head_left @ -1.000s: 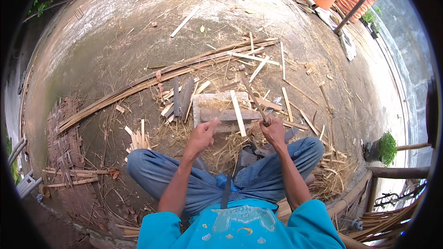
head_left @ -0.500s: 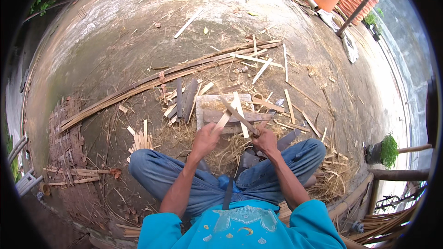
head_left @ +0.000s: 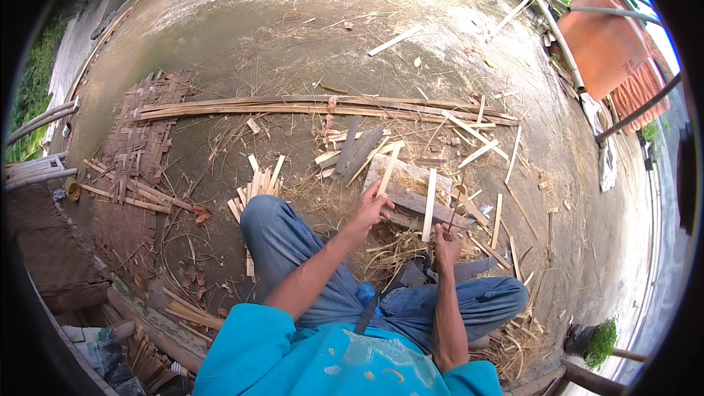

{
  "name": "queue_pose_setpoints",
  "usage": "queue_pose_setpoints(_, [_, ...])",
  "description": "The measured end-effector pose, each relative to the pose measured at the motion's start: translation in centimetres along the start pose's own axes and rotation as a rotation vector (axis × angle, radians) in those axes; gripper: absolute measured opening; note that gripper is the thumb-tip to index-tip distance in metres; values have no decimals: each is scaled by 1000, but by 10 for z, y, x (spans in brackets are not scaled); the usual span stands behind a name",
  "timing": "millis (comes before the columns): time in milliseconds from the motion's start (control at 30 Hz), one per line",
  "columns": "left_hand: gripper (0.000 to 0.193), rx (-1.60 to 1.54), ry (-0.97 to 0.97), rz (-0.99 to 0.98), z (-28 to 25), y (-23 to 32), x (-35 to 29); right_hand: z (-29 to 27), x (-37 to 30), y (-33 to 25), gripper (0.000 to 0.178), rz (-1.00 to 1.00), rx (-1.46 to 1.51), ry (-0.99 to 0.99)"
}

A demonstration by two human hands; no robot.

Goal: The person sits on the ground and uses a machete to split small pieces of wood on a wooden block. They repeatedly pick up wood pieces, position them, and strike them to split them into smaller strips.

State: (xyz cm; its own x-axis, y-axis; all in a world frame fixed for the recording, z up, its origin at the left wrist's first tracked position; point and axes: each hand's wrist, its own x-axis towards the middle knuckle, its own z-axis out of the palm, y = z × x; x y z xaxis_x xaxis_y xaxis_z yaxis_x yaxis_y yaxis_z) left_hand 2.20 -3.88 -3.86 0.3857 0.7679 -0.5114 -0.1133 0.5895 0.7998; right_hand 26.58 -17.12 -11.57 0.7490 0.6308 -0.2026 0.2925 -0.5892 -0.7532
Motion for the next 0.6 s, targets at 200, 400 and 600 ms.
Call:
queue_pose_setpoints(200, [40,-339,-86,-154,-12,-9,8,29,2,16,41,48,78,-81])
queue_pose_setpoints(400, [36,-402,-93,-139,-9,-10,7,25,-29,-22,30,255,492,-169])
queue_pose_setpoints(600, [30,-403,-51,69,1,-21,15,16,-21,-29,50,243,339,-25])
